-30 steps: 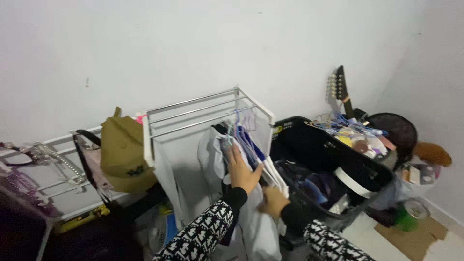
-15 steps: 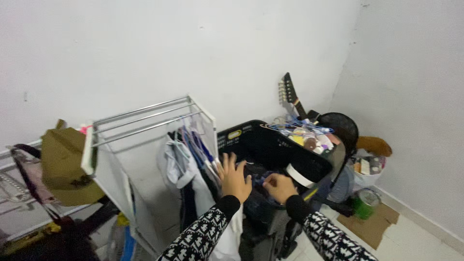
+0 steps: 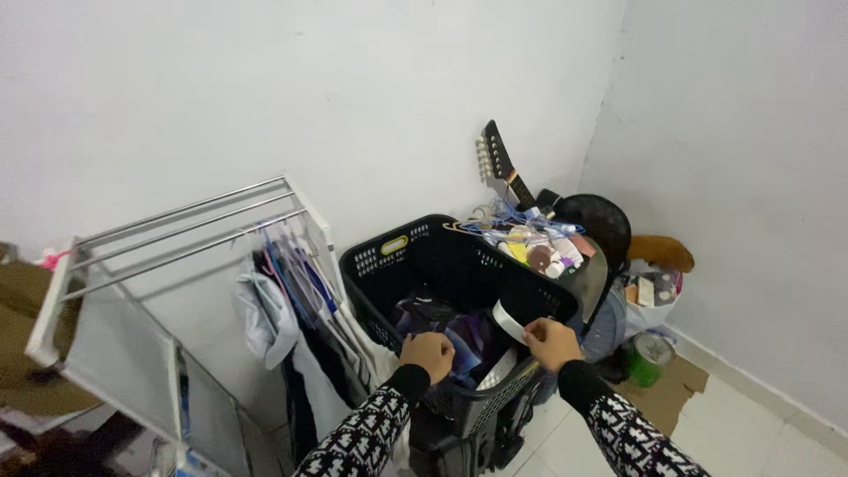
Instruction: The person takes clothes from a laundry basket, places them on hangers, and hangs them on a clothes rack. The person handles a black t-shirt and a gray jacket, placing each on a hanger and then hanging them on the rack.
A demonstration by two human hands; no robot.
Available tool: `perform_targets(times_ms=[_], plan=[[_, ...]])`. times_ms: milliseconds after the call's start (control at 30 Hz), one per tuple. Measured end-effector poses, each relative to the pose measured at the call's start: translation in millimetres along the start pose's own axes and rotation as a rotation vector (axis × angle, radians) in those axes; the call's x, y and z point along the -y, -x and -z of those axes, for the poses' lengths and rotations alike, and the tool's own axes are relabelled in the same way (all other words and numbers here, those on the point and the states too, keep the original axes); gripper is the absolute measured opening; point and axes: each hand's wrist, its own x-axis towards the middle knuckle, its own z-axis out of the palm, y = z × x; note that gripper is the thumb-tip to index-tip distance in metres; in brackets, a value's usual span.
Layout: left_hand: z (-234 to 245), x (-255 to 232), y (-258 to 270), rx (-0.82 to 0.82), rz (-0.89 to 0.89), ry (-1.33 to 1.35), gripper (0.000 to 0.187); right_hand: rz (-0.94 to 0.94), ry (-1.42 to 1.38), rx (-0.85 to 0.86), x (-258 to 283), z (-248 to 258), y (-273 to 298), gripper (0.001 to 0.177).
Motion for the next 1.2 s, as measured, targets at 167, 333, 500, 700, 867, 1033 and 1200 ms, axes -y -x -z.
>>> perform_targets(times_ms=[167, 333, 500, 700, 867, 1033, 1200], plan=[[-17, 20, -44, 0.099, 0.091, 0.086, 0.019, -0.033, -0.024, -0.020, -23, -15, -36, 0.024], [-27, 35, -98, 0.172, 0.047, 0.091, 0.020, -0.069, 0.042, -0.103, -61, -35, -91, 0.031], [-60, 48, -146, 0.217, -0.008, 0.144, 0.024, -0.199, 0.130, -0.092, -104, -62, -125, 0.044], [-65, 27, -166, 0.274, -0.100, 0.251, 0.043, -0.110, 0.261, -0.175, -133, -99, -138, 0.103], [-69, 7, -173, 0.308, -0.487, 0.150, 0.066, -0.493, 0.273, 0.321, -120, -103, -136, 0.134], [-79, 11, -169, 0.468, -0.460, 0.090, 0.051, -0.387, 0.347, 0.411, -127, -121, -121, 0.086], [-73, 27, -167, 0.503, -0.407, 0.111, 0.016, -0.226, 0.464, 0.596, -111, -119, -121, 0.047]])
